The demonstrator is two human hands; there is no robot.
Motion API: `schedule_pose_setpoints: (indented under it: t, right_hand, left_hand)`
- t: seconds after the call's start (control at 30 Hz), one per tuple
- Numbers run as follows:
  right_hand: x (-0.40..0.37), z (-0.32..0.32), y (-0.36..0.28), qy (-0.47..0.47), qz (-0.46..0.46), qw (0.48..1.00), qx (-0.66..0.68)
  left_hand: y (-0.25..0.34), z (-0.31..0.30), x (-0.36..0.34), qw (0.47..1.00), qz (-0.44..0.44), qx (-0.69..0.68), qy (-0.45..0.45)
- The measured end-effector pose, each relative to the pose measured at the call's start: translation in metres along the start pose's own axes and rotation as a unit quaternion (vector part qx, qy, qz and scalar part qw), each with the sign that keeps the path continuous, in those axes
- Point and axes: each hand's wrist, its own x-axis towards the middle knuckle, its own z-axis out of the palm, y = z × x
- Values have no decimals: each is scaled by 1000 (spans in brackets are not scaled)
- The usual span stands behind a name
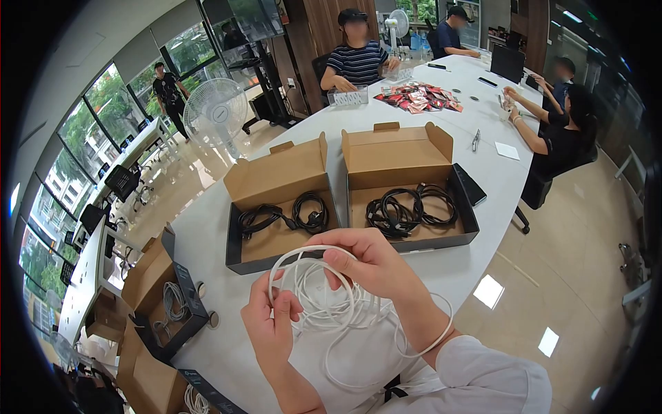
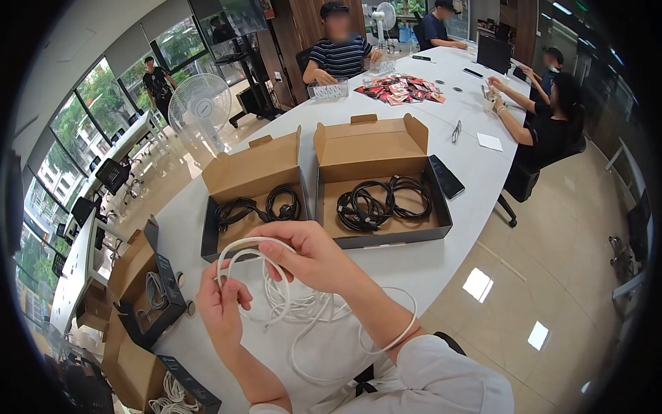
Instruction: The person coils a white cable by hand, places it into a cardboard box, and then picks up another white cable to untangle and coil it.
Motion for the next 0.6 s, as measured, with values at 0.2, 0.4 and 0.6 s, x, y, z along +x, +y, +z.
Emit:
schedule_pose_setpoints:
  t: [0.2,0.4,0.6]
  right_hand:
    - [0,10,11,-29,-27,998,43]
    - [1,10,10,-14,-7,1000,11]
    - [1,9,13,-16,-22,999,-41]
  left_hand:
    - [1,-4,2,991,27,88,100]
    - [0,-6,4,996,22,-6,81]
    - [5,-7,3,994,-73,-82,3]
